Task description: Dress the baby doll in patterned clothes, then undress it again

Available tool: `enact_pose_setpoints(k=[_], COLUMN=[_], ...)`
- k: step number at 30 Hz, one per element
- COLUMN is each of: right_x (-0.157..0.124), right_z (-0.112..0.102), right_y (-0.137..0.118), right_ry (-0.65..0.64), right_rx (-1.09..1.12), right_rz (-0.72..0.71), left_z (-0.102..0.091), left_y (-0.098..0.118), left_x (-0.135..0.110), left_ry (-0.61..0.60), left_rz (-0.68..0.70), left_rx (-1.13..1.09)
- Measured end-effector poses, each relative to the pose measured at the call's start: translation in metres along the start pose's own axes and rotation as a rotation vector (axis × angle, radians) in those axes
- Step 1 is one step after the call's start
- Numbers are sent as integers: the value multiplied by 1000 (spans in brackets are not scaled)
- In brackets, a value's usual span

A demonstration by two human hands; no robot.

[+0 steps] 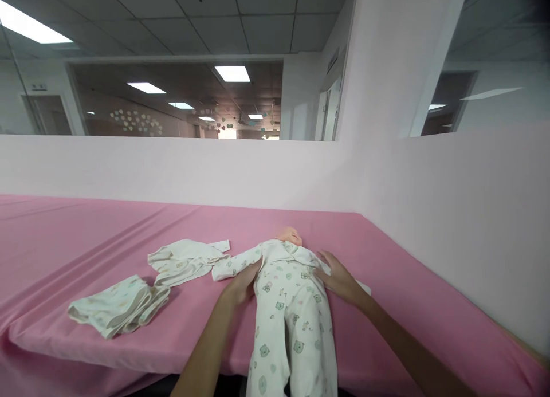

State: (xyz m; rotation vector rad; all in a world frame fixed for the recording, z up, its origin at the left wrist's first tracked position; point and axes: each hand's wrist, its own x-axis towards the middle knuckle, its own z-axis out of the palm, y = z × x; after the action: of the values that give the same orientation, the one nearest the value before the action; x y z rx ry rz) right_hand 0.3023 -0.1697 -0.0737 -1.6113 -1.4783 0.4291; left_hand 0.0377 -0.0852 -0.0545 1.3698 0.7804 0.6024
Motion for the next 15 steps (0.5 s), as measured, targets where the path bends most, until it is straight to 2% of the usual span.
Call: enact_pose_setpoints(k=[3, 5, 8, 11, 13, 15], right_x=[5, 6, 5, 2, -4, -13], right_z=[-9, -11, -9, -3, 0, 4], right_y=[-16, -24, -28, -17, -4, 11], right_ry=[-235, -279, -181, -18, 94, 167], right_rx=[141, 200, 143, 33, -36, -141], right_rz=[13, 23, 11, 0, -17, -42], left_z=[-8, -10, -5, 0, -1, -3], left_y=[2, 4, 6, 3, -2, -10], left_x=[-18, -23, -17, -11, -15, -25], left_ry=[60, 137, 230, 393, 524, 600], left_rz=[4, 46, 153, 308, 325, 313], left_rx=[150, 319, 528, 819, 1039, 1183])
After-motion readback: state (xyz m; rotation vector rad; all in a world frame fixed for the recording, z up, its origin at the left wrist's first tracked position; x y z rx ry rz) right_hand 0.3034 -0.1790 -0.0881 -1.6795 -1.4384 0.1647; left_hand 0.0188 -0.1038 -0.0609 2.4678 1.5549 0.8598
